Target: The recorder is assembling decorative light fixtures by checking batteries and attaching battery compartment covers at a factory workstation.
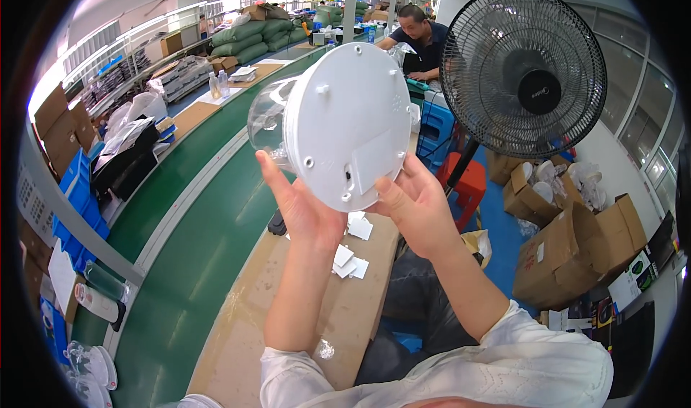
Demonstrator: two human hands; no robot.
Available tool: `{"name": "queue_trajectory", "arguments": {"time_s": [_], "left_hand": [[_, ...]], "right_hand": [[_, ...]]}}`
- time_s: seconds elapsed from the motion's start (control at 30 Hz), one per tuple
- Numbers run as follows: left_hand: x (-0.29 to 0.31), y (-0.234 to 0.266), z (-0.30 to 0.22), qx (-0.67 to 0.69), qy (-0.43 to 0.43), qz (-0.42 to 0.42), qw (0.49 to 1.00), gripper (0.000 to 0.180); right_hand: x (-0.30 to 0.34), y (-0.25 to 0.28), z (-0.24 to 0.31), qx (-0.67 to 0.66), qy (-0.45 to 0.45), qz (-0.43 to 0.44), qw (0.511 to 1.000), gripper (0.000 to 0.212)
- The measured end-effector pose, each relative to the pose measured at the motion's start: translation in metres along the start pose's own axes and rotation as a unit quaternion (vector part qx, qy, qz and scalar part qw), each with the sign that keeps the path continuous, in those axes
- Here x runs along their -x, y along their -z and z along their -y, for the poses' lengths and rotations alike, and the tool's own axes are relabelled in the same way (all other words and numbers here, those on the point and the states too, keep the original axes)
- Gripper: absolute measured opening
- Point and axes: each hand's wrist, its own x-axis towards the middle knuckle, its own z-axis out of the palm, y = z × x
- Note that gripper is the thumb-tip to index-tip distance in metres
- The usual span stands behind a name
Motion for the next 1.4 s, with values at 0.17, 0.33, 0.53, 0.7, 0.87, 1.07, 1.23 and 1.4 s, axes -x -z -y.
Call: {"name": "queue_trajectory", "arguments": {"time_s": [0.17, 0.33, 0.53, 0.7, 0.87, 1.07, 1.23, 1.4], "left_hand": [[0.002, -0.004, 0.003, 0.012, 0.021, 0.008, 1.0, 0.104], [0.002, -0.001, 0.003, 0.02, 0.034, 0.033, 0.999, 0.102], [0.002, -0.003, 0.006, 0.013, 0.024, 0.022, 0.999, 0.1], [0.0, 0.0, 0.002, 0.003, 0.036, 0.021, 0.999, 0.1], [-0.005, 0.005, 0.003, 0.018, 0.083, 0.04, 0.996, 0.104], [-0.006, 0.009, 0.007, 0.034, 0.127, 0.052, 0.99, 0.106], [-0.006, 0.004, 0.008, 0.015, 0.116, 0.059, 0.991, 0.105], [-0.007, 0.005, 0.012, 0.037, 0.151, 0.073, 0.985, 0.1]], "right_hand": [[-0.001, 0.007, 0.005, -0.074, -0.059, 0.012, 0.995, 0.065], [-0.001, 0.005, 0.005, -0.073, -0.058, 0.01, 0.996, 0.07], [0.001, 0.008, -0.001, -0.062, -0.048, 0.003, 0.997, 0.072], [-0.001, 0.014, -0.008, 0.083, 0.006, -0.021, 0.996, 0.087], [-0.013, 0.028, 0.005, 0.224, 0.138, -0.036, 0.964, 0.108], [-0.016, 0.043, 0.03, 0.444, 0.256, -0.02, 0.858, 0.122], [-0.025, 0.045, 0.057, 0.552, 0.364, 0.075, 0.746, 0.121], [-0.039, 0.049, 0.073, 0.585, 0.366, 0.141, 0.709, 0.123]]}}
